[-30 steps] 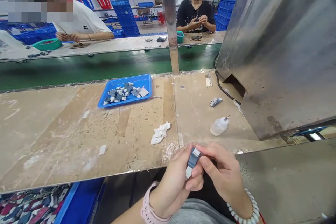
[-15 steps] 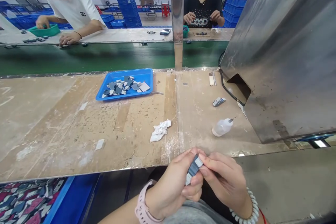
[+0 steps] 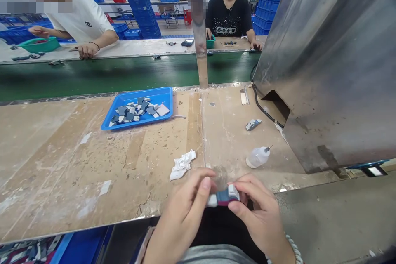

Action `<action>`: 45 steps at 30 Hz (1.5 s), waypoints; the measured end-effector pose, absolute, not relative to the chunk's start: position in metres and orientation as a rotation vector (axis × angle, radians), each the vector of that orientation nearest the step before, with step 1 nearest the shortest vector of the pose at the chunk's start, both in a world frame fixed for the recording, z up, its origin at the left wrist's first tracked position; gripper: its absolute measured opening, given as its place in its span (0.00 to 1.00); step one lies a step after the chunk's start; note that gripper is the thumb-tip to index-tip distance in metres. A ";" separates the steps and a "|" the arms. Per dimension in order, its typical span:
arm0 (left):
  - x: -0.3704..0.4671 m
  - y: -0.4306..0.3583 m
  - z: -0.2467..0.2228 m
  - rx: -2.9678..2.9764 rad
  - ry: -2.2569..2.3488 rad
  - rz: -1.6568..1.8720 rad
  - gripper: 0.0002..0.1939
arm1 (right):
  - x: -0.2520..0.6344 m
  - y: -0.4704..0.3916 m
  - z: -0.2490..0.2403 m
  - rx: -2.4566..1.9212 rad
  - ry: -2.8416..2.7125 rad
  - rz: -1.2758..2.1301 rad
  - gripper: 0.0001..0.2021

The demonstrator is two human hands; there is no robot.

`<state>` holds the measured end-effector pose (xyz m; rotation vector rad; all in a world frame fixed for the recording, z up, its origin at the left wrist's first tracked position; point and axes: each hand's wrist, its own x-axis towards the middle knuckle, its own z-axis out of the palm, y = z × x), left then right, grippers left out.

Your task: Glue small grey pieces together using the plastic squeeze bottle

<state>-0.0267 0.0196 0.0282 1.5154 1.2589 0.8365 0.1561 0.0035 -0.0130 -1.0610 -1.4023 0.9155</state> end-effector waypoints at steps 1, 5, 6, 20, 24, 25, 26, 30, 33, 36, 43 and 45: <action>-0.031 0.019 0.024 1.753 1.325 1.009 0.08 | 0.154 0.005 -0.014 -1.113 -1.356 0.968 0.08; -0.033 0.018 0.004 2.285 1.236 1.251 0.07 | 0.149 0.015 -0.018 -1.177 -1.268 1.177 0.10; -0.030 0.018 0.000 2.304 1.246 1.261 0.08 | 0.149 0.017 -0.018 -1.193 -1.277 1.203 0.10; -0.020 0.019 -0.017 2.361 1.273 1.256 0.13 | 0.178 -0.005 -0.010 -1.375 -1.774 0.650 0.06; -0.021 0.013 -0.017 2.415 1.282 1.239 0.14 | 0.208 -0.009 -0.008 -1.596 -1.555 0.366 0.06; -0.022 0.012 -0.018 2.440 1.260 1.235 0.14 | 0.212 -0.005 -0.007 -1.643 -1.473 0.319 0.11; -0.022 0.011 -0.019 2.457 1.238 1.241 0.15 | 0.214 0.000 -0.005 -1.669 -1.414 0.316 0.16; -0.019 0.013 -0.018 2.394 1.262 1.280 0.15 | 0.209 0.030 -0.002 -1.621 -1.457 0.562 0.30; -0.015 0.015 -0.015 2.371 1.282 1.292 0.13 | 0.203 0.047 -0.008 -1.545 -1.554 0.716 0.25; -0.014 0.015 -0.014 2.390 1.262 1.321 0.13 | 0.202 0.050 -0.018 -1.476 -1.507 0.818 0.24; -0.022 0.012 -0.026 2.390 1.153 1.316 0.24 | 0.215 0.022 -0.023 -1.270 -1.574 0.837 0.21; -0.023 0.012 -0.029 2.393 1.156 1.324 0.26 | 0.217 0.013 -0.020 -1.234 -1.596 0.772 0.21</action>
